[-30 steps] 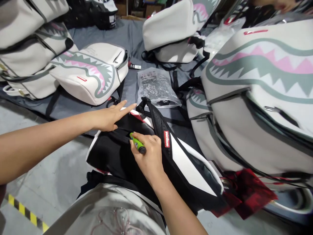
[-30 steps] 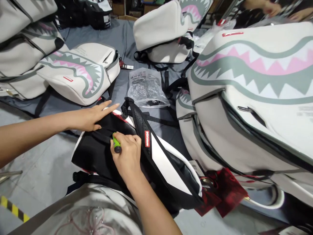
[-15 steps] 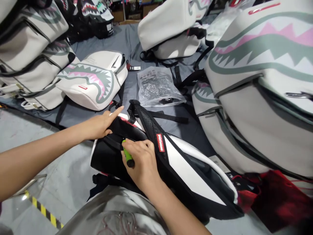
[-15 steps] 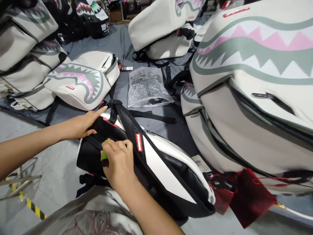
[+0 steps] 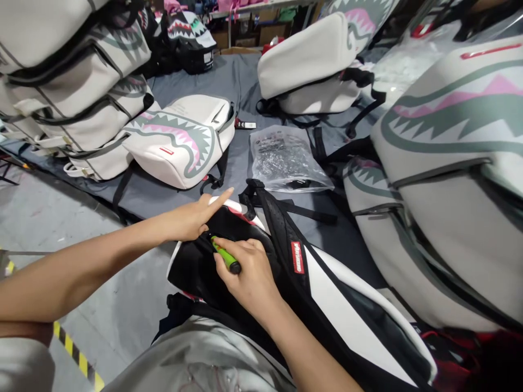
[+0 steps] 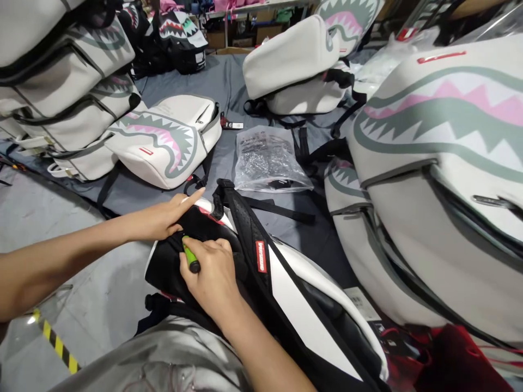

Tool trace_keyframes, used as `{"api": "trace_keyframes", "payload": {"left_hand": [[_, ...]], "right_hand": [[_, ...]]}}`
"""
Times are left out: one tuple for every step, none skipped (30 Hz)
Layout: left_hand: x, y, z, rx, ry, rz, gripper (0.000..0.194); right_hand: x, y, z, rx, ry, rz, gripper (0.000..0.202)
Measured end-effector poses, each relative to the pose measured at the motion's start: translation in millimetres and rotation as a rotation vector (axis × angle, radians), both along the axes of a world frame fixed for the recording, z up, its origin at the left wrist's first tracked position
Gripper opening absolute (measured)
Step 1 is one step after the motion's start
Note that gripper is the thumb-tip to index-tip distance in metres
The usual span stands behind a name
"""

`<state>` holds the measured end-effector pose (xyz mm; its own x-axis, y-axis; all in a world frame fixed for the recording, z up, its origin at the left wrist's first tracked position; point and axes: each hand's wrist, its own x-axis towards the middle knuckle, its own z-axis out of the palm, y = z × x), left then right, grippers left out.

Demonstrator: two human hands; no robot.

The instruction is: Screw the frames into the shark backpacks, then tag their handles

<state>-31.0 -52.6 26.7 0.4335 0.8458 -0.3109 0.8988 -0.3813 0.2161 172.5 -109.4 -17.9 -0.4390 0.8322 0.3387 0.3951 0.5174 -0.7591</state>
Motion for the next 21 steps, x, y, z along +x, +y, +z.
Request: {"api": "trace_keyframes", "payload": {"left_hand": [[2, 1, -0.7, -0.007, 0.01, 0.008, 0.108], [3, 3, -1.0, -0.013, 0.022, 0.015, 0.108], [5, 5, -1.2, -0.018, 0.036, 0.02, 0.107], [6, 6, -1.4, -0.02, 0.053, 0.024, 0.107], [7, 7, -1.6, -0.019, 0.071, 0.029, 0.106], [7, 8, -2.1, -0.016, 0.087, 0.032, 0.105], [7, 8, -2.9, -0.013, 0.098, 0.033, 0.105], [7, 9, -4.0, -0.008, 0.107, 0.035, 0.105], [6, 9, -5.4, 0.0, 0.113, 0.035, 0.105], [5, 9, -7.0, 0.007, 0.113, 0.03, 0.105], [4, 9, -8.6, 0.014, 0.105, 0.02, 0.106], [3, 9, -10.1, 0.018, 0.094, 0.01, 0.106], [2, 9, -11.2, 0.022, 0.08, 0.003, 0.105], [1, 10, -11.9, 0.021, 0.063, -0.003, 0.105], [1, 10, -12.1, 0.017, 0.046, -0.006, 0.104], [0, 10, -11.9, 0.012, 0.034, -0.005, 0.103], [0, 10, -11.3, 0.007, 0.03, -0.003, 0.102], [1, 10, -10.5, 0.003, 0.031, -0.001, 0.102], [1, 10, -9.5, 0.0, 0.037, 0.001, 0.102], [1, 10, -8.4, -0.005, 0.044, 0.005, 0.102], [2, 10, -7.2, -0.013, 0.052, 0.011, 0.102]], "right_hand": [[-4, 2, -1.7, -0.012, -0.012, -0.011, 0.023], [-7, 4, -3.3, -0.023, -0.023, -0.022, 0.024], [-9, 6, -4.6, -0.035, -0.034, -0.027, 0.025], [-11, 8, -5.5, -0.044, -0.044, -0.026, 0.025], [-12, 11, -6.0, -0.052, -0.057, -0.019, 0.025], [-13, 13, -6.3, -0.061, -0.071, -0.005, 0.025], [-14, 15, -6.3, -0.071, -0.086, 0.012, 0.025], [-14, 17, -6.0, -0.083, -0.1, 0.027, 0.025], [-14, 19, -5.7, -0.093, -0.111, 0.035, 0.025], [-14, 20, -5.1, -0.1, -0.118, 0.034, 0.026], [-14, 21, -4.5, -0.102, -0.119, 0.027, 0.026], [-13, 22, -3.9, -0.102, -0.115, 0.021, 0.027], [-14, 22, -3.3, -0.107, -0.11, 0.02, 0.027], [-14, 22, -2.7, -0.116, -0.106, 0.026, 0.027], [-14, 23, -2.2, -0.129, -0.105, 0.032, 0.027], [-14, 23, -1.9, -0.141, -0.106, 0.033, 0.027], [-14, 23, -1.7, -0.147, -0.109, 0.026, 0.027], [-14, 23, -1.6, -0.145, -0.111, 0.014, 0.027], [-14, 24, -1.7, -0.141, -0.113, 0.005, 0.027], [-14, 24, -1.8, -0.141, -0.115, 0.007, 0.027], [-14, 24, -2.0, -0.149, -0.119, 0.015, 0.027]]}}
